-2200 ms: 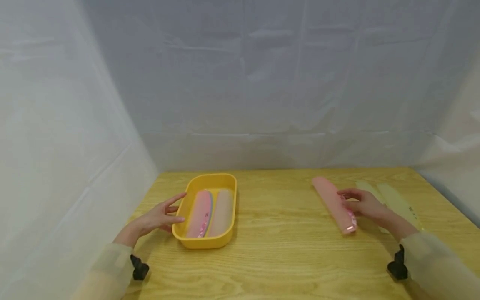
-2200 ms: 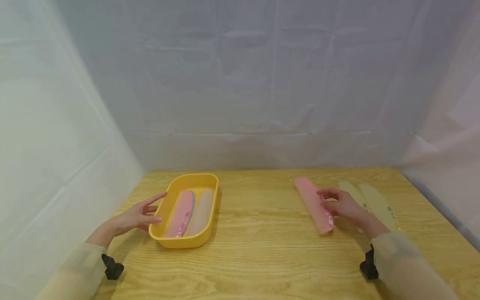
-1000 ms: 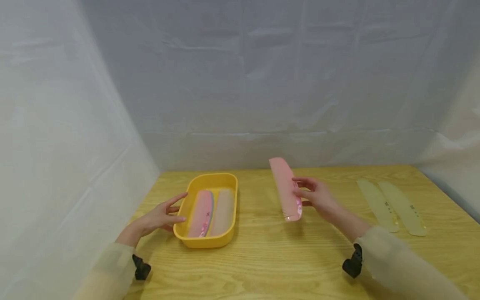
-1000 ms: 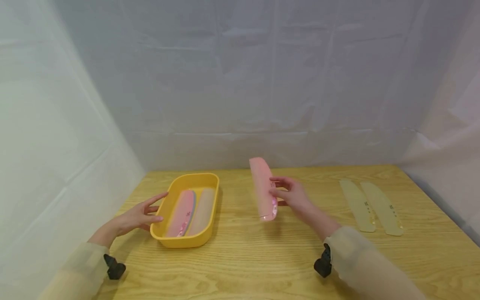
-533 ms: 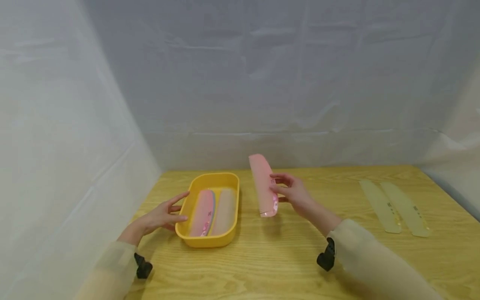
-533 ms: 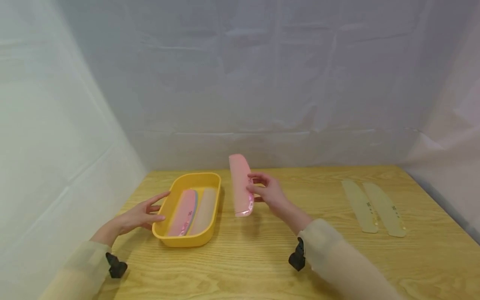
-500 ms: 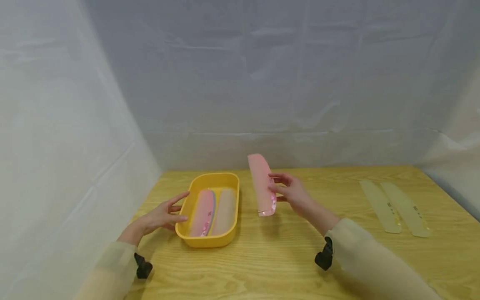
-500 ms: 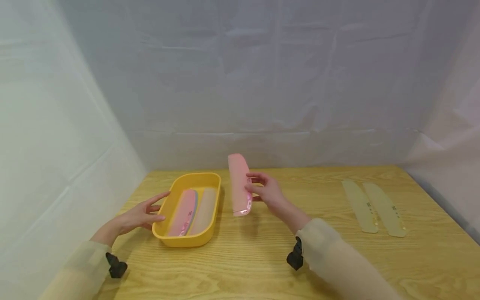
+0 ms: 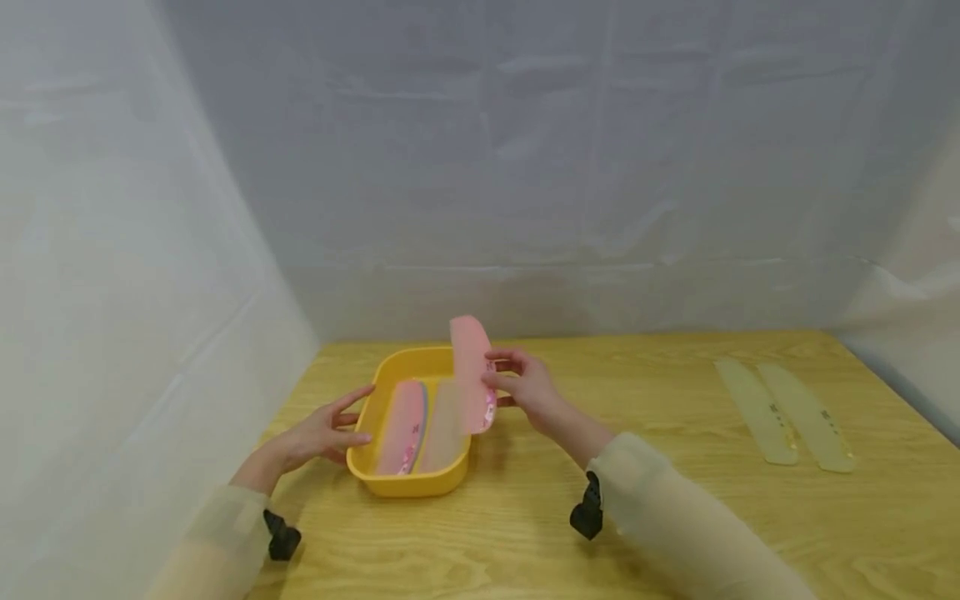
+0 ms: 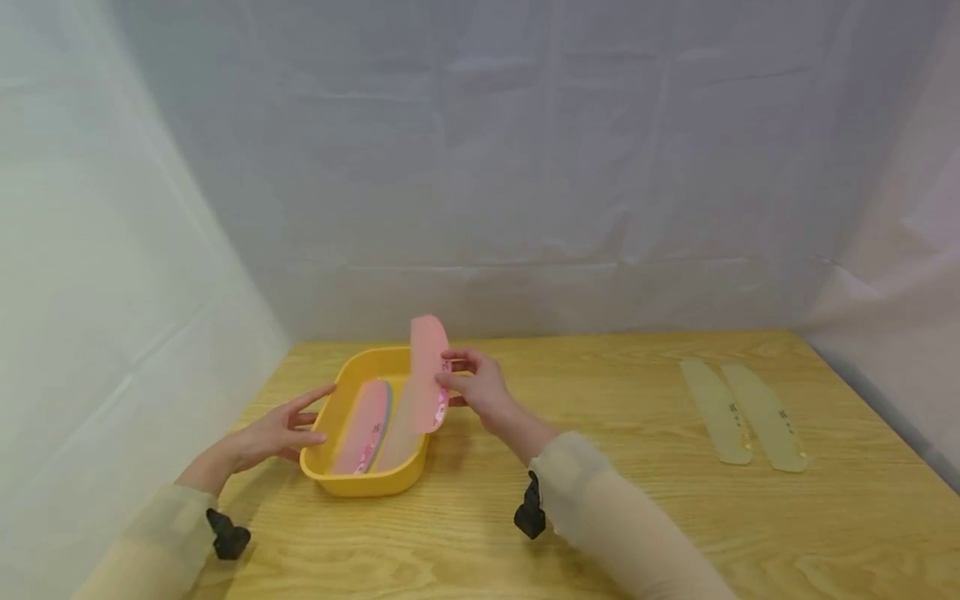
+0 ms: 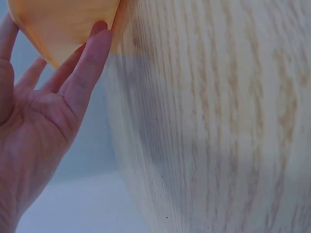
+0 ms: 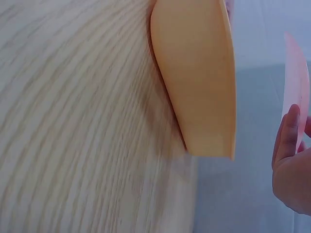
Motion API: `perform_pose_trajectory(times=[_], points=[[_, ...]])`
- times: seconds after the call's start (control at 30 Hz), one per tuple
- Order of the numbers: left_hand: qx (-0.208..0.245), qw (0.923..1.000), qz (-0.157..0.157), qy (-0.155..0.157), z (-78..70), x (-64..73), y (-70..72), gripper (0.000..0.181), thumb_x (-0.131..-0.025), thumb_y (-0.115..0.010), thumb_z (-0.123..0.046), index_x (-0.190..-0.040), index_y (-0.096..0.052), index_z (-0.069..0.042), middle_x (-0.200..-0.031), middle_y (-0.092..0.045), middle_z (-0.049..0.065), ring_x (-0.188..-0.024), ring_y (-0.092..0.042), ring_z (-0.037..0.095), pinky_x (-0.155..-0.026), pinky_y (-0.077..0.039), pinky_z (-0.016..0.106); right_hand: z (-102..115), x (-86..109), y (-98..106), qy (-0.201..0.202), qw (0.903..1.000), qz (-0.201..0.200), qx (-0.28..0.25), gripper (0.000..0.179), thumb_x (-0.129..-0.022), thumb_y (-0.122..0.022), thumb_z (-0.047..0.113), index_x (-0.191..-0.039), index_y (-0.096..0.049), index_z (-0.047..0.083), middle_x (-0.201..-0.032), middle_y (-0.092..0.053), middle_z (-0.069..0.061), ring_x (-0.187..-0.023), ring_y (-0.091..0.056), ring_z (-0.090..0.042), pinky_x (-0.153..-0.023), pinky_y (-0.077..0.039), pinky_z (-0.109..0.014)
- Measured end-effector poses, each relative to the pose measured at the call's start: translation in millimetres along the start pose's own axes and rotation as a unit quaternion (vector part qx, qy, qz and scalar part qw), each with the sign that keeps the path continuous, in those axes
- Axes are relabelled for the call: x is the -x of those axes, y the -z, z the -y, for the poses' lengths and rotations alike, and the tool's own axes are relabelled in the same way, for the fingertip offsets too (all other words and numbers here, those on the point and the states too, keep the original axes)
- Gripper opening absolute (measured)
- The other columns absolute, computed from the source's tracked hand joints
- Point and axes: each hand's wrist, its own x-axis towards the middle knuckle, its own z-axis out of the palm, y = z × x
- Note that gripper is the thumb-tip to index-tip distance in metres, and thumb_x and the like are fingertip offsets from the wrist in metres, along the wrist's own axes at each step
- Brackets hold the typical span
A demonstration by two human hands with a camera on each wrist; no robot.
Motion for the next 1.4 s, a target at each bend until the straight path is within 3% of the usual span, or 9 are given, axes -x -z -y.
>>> perform_pose_trajectory(times=[0.33,0.67,1.0,1.4], points=[[0.006,0.9999,-0.007,0.006,1.7,-0.3,-2.9,0.084,-0.095,-0.065,-0.015,-0.158,-0.009,-0.014,-0.145,-0.027,0.040,-0.111,-0.057,0.038,-0.076,-0.055,0.048,-2.1,-6.4,-38.3,-0.008,0.9997,0.007,-0.023,0.034,-0.090,-0.067,0.001,-0.123,-0.058,-0.002,-0.109,-0.057,-0.015,-0.080,-0.059,-0.018,-0.063,-0.057,-0.033],[0.008,0.9999,-0.007,0.010,3.3,-0.6,-3.6,0.088,-0.093,-0.068,-0.022,-0.158,-0.009,-0.016,-0.146,-0.027,0.039,-0.116,-0.054,0.041,-0.077,-0.055,0.049,-15.9,-8.4,-63.6,0.012,0.9993,0.035,0.010,0.034,-0.088,-0.069,-0.001,-0.120,-0.058,-0.004,-0.106,-0.055,-0.013,-0.080,-0.061,-0.017,-0.064,-0.058,-0.036],[0.003,0.9999,-0.011,0.010,0.2,-3.5,-3.6,0.088,-0.093,-0.069,-0.023,-0.158,-0.010,-0.017,-0.146,-0.027,0.038,-0.115,-0.055,0.041,-0.078,-0.055,0.048,-24.8,-11.2,-69.9,0.011,0.9980,0.037,0.050,0.031,-0.088,-0.070,-0.001,-0.117,-0.060,-0.004,-0.102,-0.055,-0.012,-0.086,-0.065,-0.022,-0.065,-0.057,-0.034],[0.002,0.9999,-0.012,0.011,1.9,-4.4,-2.3,0.088,-0.092,-0.069,-0.023,-0.158,-0.010,-0.016,-0.147,-0.027,0.038,-0.113,-0.057,0.039,-0.078,-0.055,0.048,-26.7,-13.5,-75.3,-0.011,0.9919,0.089,0.089,0.036,-0.091,-0.060,-0.010,-0.127,-0.054,-0.007,-0.112,-0.058,-0.018,-0.092,-0.064,-0.028,-0.071,-0.057,-0.037]])
